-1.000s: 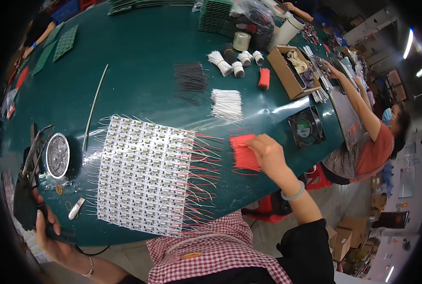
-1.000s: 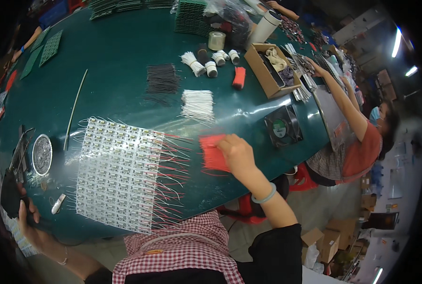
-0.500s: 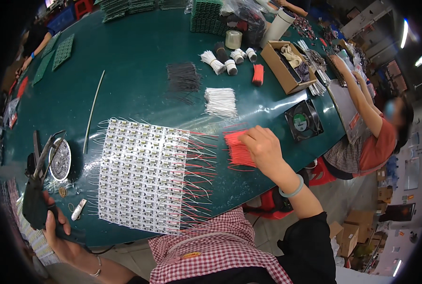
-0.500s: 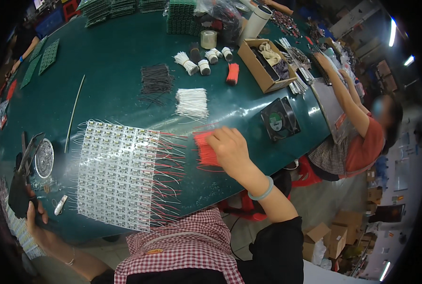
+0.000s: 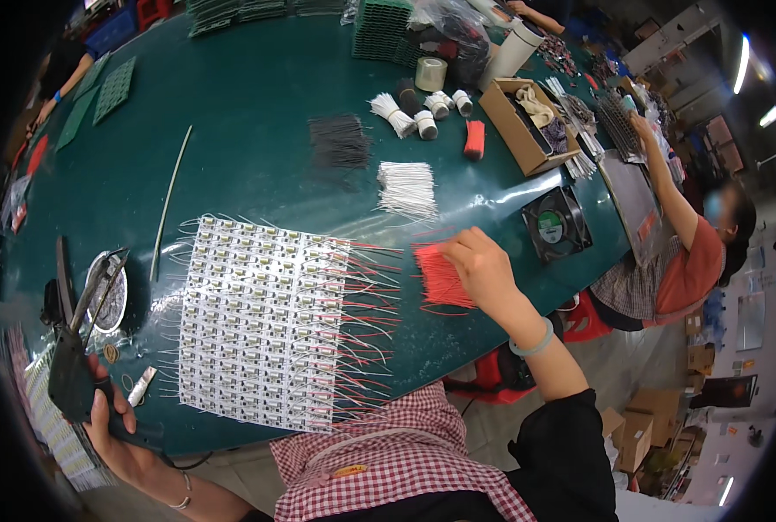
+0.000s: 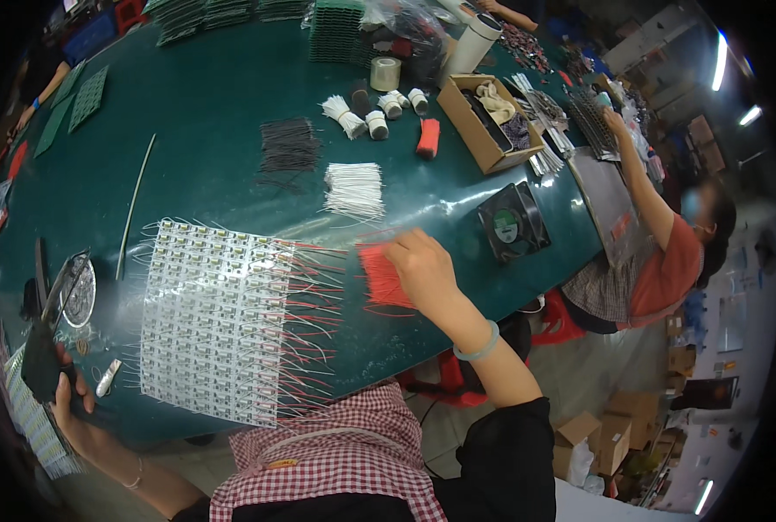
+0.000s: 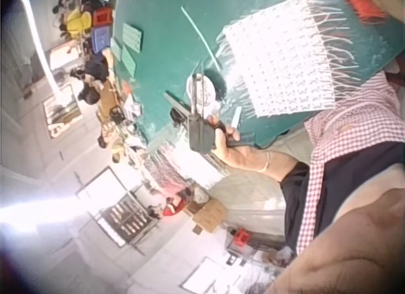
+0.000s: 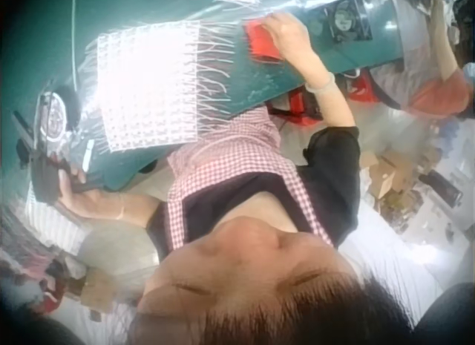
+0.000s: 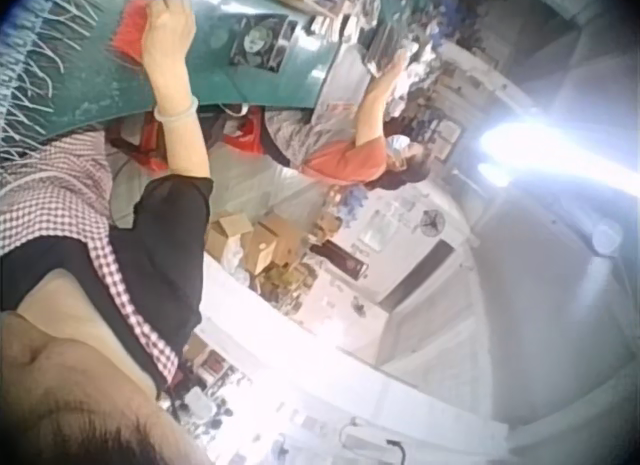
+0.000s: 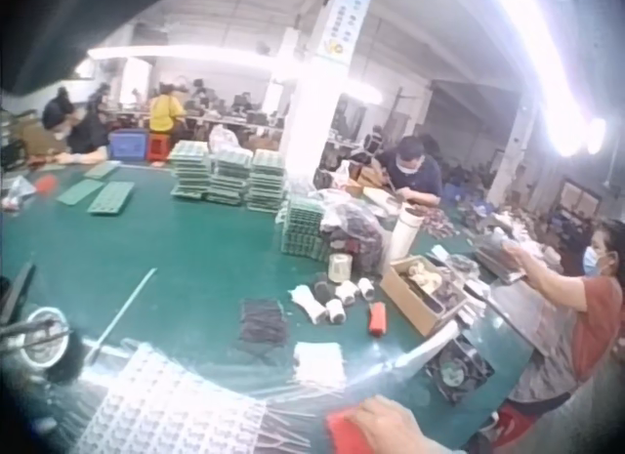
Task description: The person uses a soldering iron to attach red and white wires to a large LED panel. They pick up individual wires, position them on the panel, and apply heat to secure them. The person occasionally uses a wooden stick to adjust the wires on the board.
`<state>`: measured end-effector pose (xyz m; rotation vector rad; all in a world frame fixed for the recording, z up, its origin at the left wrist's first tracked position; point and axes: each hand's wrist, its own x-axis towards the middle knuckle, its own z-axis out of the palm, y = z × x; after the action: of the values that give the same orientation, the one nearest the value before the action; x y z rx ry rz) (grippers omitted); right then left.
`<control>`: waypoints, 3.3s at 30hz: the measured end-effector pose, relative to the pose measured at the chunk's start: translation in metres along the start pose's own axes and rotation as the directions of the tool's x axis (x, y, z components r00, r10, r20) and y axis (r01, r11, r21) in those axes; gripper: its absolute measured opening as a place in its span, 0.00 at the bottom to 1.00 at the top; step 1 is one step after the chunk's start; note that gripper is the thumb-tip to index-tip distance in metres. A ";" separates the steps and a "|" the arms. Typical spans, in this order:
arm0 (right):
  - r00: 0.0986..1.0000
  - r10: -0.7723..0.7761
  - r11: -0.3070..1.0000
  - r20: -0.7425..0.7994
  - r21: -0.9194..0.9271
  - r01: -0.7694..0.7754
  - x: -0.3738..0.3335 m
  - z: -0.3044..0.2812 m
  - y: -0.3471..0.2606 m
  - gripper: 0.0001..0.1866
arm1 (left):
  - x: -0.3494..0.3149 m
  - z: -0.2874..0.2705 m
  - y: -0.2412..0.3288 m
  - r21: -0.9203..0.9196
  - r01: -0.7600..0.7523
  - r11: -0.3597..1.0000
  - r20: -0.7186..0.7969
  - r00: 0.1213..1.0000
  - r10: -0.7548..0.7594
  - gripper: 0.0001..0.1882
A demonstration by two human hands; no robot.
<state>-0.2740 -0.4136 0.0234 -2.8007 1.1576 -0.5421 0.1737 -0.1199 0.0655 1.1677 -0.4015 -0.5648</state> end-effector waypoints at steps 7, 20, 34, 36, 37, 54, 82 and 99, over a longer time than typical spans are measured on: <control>0.997 -0.023 1.000 0.070 0.016 0.022 0.006 0.016 0.008 0.04 | -0.004 0.004 0.000 0.019 0.010 1.000 0.007 1.000 -0.010 0.27; 0.998 -0.070 0.998 -0.007 0.009 0.070 0.008 0.009 0.007 0.05 | 0.000 0.020 -0.007 -0.024 0.045 0.999 0.037 0.998 -0.044 0.27; 0.961 -0.262 0.941 0.090 -0.196 0.275 0.043 -0.014 -0.017 0.06 | 0.004 0.032 -0.015 -0.029 0.079 0.996 0.028 0.997 -0.078 0.30; 0.933 -0.303 0.889 0.196 -0.294 0.350 0.060 -0.006 -0.026 0.05 | 0.003 0.036 -0.013 -0.019 0.068 0.998 0.014 0.998 -0.068 0.30; 0.914 -0.320 0.856 0.248 -0.337 0.391 0.068 0.000 -0.032 0.04 | 0.000 0.040 -0.013 -0.011 0.054 0.998 0.003 0.999 -0.054 0.31; 0.961 -0.271 0.960 0.046 0.089 0.266 0.110 0.036 -0.093 0.11 | -0.023 0.123 -0.050 0.042 0.288 0.957 0.006 0.958 -0.288 0.29; 0.971 -0.224 0.946 -0.090 0.221 0.238 0.098 0.092 -0.097 0.16 | -0.032 0.155 -0.099 0.636 -0.109 0.764 0.303 0.946 -0.117 0.09; 0.969 -0.232 0.953 -0.088 0.181 0.244 0.097 0.092 -0.101 0.16 | -0.035 0.157 -0.108 0.601 -0.062 0.797 0.265 0.956 -0.126 0.08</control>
<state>-0.1103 -0.4155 -0.0147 -2.7880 0.7333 -0.7254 0.0342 -0.2455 0.0188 1.7172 -0.8666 -0.6657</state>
